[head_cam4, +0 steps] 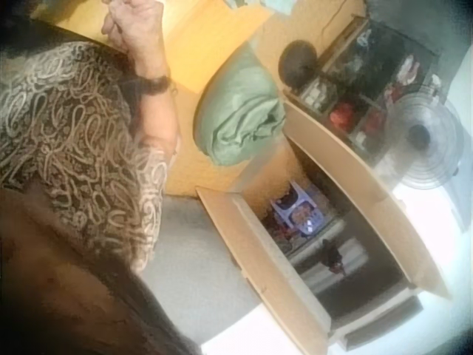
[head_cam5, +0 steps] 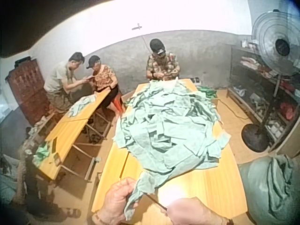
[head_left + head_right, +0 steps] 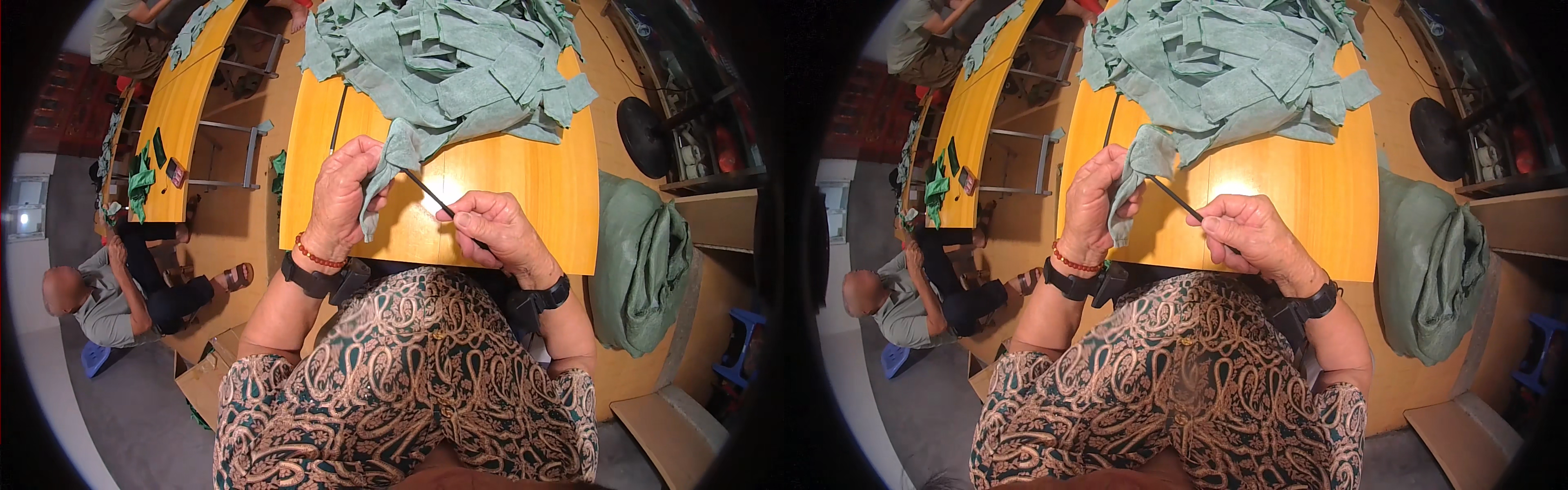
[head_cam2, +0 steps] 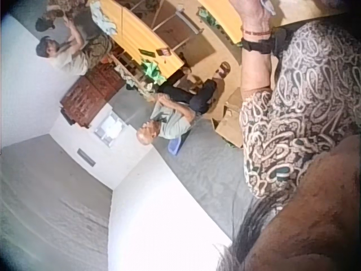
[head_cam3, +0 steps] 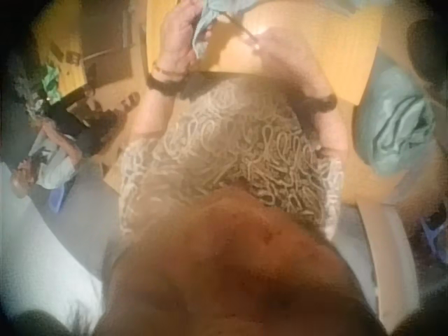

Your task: The person sits at a wooden table and repeatedly folds small, light green fabric pieces using a thin black rod. They pick up a piece, wrap it around the rod, and fold it into a compact shape before placing it on a growing pile.

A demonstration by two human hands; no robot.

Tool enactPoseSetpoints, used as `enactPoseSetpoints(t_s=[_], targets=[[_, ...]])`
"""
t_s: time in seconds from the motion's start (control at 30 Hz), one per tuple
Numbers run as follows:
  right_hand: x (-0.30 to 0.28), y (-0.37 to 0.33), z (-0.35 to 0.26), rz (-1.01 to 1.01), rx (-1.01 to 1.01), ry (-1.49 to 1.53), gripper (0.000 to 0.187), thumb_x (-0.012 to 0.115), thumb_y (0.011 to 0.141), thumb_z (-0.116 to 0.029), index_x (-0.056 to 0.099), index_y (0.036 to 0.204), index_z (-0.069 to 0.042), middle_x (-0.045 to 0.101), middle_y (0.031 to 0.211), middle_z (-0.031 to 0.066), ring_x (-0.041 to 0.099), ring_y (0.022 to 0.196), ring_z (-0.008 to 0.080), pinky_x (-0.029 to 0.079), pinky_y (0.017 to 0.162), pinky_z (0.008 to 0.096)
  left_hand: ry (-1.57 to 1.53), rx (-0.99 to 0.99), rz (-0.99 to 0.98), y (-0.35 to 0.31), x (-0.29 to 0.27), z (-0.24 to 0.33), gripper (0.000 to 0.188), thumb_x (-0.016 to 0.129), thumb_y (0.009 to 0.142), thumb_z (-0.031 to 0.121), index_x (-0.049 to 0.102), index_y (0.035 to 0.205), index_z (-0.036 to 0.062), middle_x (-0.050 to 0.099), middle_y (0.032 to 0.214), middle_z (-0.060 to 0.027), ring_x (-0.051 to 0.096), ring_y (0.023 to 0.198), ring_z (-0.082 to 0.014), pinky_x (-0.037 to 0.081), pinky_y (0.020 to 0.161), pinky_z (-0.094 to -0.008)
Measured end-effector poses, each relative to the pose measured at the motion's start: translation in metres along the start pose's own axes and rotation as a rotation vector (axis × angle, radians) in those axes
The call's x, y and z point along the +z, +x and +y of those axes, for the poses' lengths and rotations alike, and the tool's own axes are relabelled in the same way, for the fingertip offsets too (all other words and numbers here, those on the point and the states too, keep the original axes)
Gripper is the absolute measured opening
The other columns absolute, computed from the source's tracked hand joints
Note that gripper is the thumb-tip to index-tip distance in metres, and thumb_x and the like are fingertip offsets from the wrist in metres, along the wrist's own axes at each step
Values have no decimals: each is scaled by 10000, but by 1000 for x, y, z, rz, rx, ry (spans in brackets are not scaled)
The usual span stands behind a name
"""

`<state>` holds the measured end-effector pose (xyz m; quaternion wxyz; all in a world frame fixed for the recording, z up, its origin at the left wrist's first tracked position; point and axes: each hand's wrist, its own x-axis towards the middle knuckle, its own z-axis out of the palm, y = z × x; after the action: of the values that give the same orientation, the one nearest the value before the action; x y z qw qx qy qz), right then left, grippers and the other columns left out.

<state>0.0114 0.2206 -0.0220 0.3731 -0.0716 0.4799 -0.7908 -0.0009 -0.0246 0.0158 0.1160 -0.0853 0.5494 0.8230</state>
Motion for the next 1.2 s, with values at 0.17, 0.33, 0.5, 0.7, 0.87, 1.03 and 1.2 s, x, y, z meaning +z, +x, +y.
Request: enactPoseSetpoints(t_s=[0.17, 0.33, 0.5, 0.7, 0.87, 1.03, 1.2], targets=[[1, 0, -4, 2, 2, -10, 208, 559, 981, -153, 649, 1078, 7, 570, 602, 21, 381, 386, 33, 254, 349, 198, 25, 62, 1, -1, -1, 2, 83, 627, 942, 130, 567, 942, 72, 602, 742, -10, 518, 541, -66, 398, 446, -184], [2, 1, -6, 4, 4, -20, 211, 560, 984, -158, 648, 1078, 8, 574, 609, 20, 385, 384, 34, 262, 347, 196, 6, 32, -24, 0, 6, 4, 138, 664, 927, 120, 597, 1035, 65, 596, 758, 9, 472, 536, -47, 366, 440, -188], [8, 8, -3, -19, 1, 0, 218, 568, 984, -178, 651, 1078, 0, 577, 614, 17, 381, 383, 34, 257, 347, 196, -107, -85, -73, -9, 21, -12, 120, 668, 929, 121, 614, 1023, 70, 575, 750, 30, 426, 531, -32, 328, 446, -193], [15, 8, 5, -41, -30, 119, 233, 571, 984, -212, 643, 1085, -15, 555, 601, 5, 365, 384, 33, 245, 347, 198, -93, -21, -149, -14, 24, -19, 177, 635, 959, 196, 598, 1081, 73, 595, 845, 1, 441, 561, -67, 354, 482, -203], [15, 6, 6, -28, -46, 162, 229, 567, 988, -217, 634, 1084, -19, 534, 596, -8, 359, 389, 29, 239, 347, 198, -240, 77, -77, -15, 24, -9, 278, 523, 1018, 313, 504, 1213, 115, 583, 1009, -14, 472, 646, -103, 367, 498, -215], [22, 7, 5, 10, -39, 91, 228, 554, 997, -212, 631, 1084, -17, 563, 618, 5, 371, 385, 36, 256, 343, 197, -257, 60, -10, -12, 26, -13, 120, 557, 1010, 249, 538, 1053, 138, 588, 931, 9, 469, 622, -96, 338, 473, -203], [20, -2, 7, 20, -15, 39, 219, 551, 995, -199, 630, 1090, -19, 588, 628, 19, 399, 380, 46, 278, 340, 197, -273, -1, 29, -7, 17, -12, 79, 583, 996, 206, 550, 996, 134, 584, 874, 22, 468, 608, -86, 332, 462, -201]])
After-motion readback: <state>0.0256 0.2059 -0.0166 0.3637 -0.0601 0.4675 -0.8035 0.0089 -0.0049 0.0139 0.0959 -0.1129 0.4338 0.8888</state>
